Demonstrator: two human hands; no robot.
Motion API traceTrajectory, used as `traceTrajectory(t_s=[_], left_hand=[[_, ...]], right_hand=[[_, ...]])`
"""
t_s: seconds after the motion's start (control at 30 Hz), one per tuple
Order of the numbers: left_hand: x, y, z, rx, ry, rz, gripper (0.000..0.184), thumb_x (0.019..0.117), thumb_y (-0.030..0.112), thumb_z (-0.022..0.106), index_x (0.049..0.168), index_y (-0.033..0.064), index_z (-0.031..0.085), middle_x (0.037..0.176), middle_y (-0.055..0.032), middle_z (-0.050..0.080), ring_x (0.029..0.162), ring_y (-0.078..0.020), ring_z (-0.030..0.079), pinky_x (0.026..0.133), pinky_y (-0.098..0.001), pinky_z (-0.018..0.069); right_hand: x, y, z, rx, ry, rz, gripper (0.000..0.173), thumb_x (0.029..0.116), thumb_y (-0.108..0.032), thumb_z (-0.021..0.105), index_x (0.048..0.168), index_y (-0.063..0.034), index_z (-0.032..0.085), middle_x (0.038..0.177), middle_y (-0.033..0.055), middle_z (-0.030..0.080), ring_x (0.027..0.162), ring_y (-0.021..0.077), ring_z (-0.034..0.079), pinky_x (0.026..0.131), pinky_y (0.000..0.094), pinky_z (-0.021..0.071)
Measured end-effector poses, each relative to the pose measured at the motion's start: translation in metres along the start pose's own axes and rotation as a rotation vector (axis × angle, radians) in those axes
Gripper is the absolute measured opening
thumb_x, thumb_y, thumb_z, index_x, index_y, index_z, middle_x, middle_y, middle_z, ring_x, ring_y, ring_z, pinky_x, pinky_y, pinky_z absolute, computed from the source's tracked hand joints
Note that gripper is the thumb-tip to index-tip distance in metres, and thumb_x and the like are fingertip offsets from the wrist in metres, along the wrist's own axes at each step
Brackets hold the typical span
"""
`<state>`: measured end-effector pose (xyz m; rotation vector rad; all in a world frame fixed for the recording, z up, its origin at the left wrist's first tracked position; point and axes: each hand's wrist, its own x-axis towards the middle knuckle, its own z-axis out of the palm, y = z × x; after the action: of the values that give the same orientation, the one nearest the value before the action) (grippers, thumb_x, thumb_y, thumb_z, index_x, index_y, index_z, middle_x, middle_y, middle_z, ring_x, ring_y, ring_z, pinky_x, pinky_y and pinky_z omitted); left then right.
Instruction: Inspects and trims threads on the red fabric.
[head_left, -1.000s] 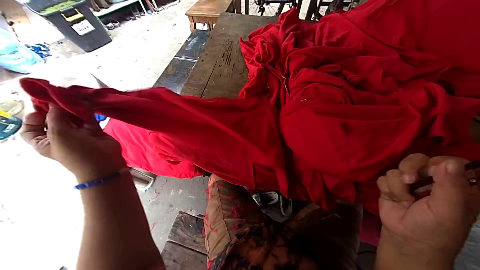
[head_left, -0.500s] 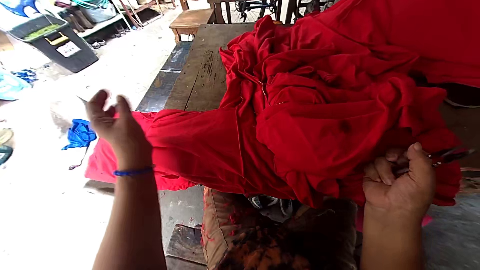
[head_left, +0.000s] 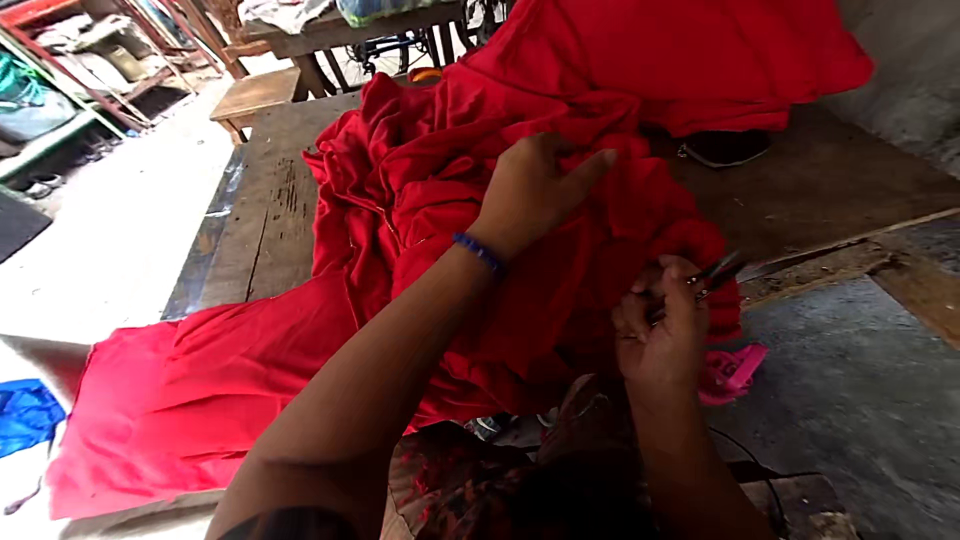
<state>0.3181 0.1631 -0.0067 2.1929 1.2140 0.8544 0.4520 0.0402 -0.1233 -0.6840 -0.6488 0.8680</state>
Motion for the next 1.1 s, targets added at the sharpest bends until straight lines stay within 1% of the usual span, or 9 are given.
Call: traceTrajectory(t_s=[0.07,0.13,0.4,0.57,0.7,0.83,0.9,0.97,1.1], left_hand=[[0.028,0.006,0.01,-0.047,-0.178,-0.164,0.054,0.0996,0.046,0.064,0.121,-0.0037,0.067,0.112,-0.0206,0.069,0.104,-0.0299,0.067,0.094,-0.0522,0.0518],[0.046,0.005,0.021,-0.094,-0.246,-0.221,0.039,0.097,0.034,0.071,0.107,-0.0034,0.071,0.099,-0.0156,0.069,0.089,-0.0221,0.065,0.084,-0.0442,0.0519],[0.045,0.04,-0.03,-0.57,0.003,-0.033,0.015,0.1051,0.021,0.059,0.102,0.0064,0.06,0.08,0.0001,0.065,0.063,-0.0043,0.06,0.054,-0.0186,0.0489],[-0.041,0.04,-0.081,-0.983,0.298,-0.009,0.018,0.1101,0.016,0.044,0.103,0.0077,0.059,0.087,-0.0035,0.066,0.073,-0.01,0.067,0.064,-0.0239,0.0594],[-0.156,-0.011,-0.048,-1.007,0.445,-0.278,0.018,0.1101,0.03,0.046,0.113,0.0202,0.061,0.095,0.0064,0.069,0.081,-0.0025,0.068,0.07,-0.0212,0.0592],[-0.21,-0.045,-0.011,-1.138,0.53,-0.671,0.022,0.1108,0.025,0.044,0.114,0.0109,0.06,0.089,-0.0026,0.069,0.075,-0.0097,0.069,0.065,-0.0268,0.0602],[-0.224,-0.048,-0.01,-1.101,0.536,-0.666,0.022,0.111,0.024,0.043,0.121,0.0117,0.059,0.093,-0.0047,0.07,0.073,-0.011,0.071,0.06,-0.0266,0.0612],[-0.238,-0.048,-0.014,-0.944,0.52,-0.598,0.026,0.1107,0.022,0.044,0.134,0.0126,0.052,0.11,-0.0052,0.069,0.083,-0.0156,0.074,0.069,-0.034,0.0649],[-0.261,-0.051,-0.003,-0.252,0.612,-0.243,0.039,0.1022,0.019,0.06,0.135,0.0002,0.054,0.135,-0.013,0.056,0.091,-0.0119,0.066,0.071,-0.027,0.0588]], right_hand=[[0.0,0.001,0.001,-0.001,0.017,0.013,0.016,0.1107,-0.021,0.041,0.113,-0.0202,0.057,0.074,-0.0065,0.064,0.042,-0.0013,0.04,0.04,0.0131,0.036],[0.001,0.002,-0.001,-0.004,0.016,0.027,0.016,0.1108,-0.021,0.041,0.116,-0.0197,0.056,0.072,-0.0055,0.062,0.042,-0.0007,0.039,0.04,0.0134,0.035],[0.003,-0.004,-0.002,0.056,0.017,0.106,0.017,0.1107,-0.022,0.043,0.121,-0.0173,0.057,0.069,-0.001,0.063,0.042,0.0006,0.043,0.04,0.0132,0.0358],[0.002,-0.003,-0.001,0.03,0.006,0.068,0.018,0.1104,-0.02,0.043,0.121,-0.0169,0.057,0.076,0.0005,0.068,0.043,-0.0002,0.042,0.04,0.0128,0.0346],[-0.013,-0.009,0.016,-0.098,-0.126,-0.049,0.02,0.1074,-0.012,0.048,0.125,-0.0179,0.056,0.086,-0.0046,0.069,0.048,-0.0017,0.046,0.043,0.0125,0.039],[-0.037,-0.002,0.045,-0.242,-0.399,-0.13,0.025,0.102,-0.011,0.061,0.126,-0.0153,0.06,0.097,-0.0069,0.067,0.054,-0.0014,0.048,0.045,0.0141,0.0426],[-0.042,0.008,0.057,-0.32,-0.485,-0.127,0.024,0.1007,-0.011,0.063,0.125,-0.0122,0.061,0.096,-0.0068,0.065,0.054,-0.0021,0.045,0.045,0.0138,0.0404],[-0.044,0.016,0.063,-0.368,-0.475,-0.078,0.022,0.1007,-0.011,0.063,0.123,-0.0112,0.063,0.088,-0.0082,0.061,0.052,-0.0024,0.044,0.044,0.0133,0.0398],[-0.042,0.014,0.064,-0.321,-0.426,0.006,0.017,0.1043,-0.011,0.057,0.12,-0.0105,0.061,0.085,-0.0071,0.063,0.049,-0.0025,0.043,0.043,0.0121,0.0388]])
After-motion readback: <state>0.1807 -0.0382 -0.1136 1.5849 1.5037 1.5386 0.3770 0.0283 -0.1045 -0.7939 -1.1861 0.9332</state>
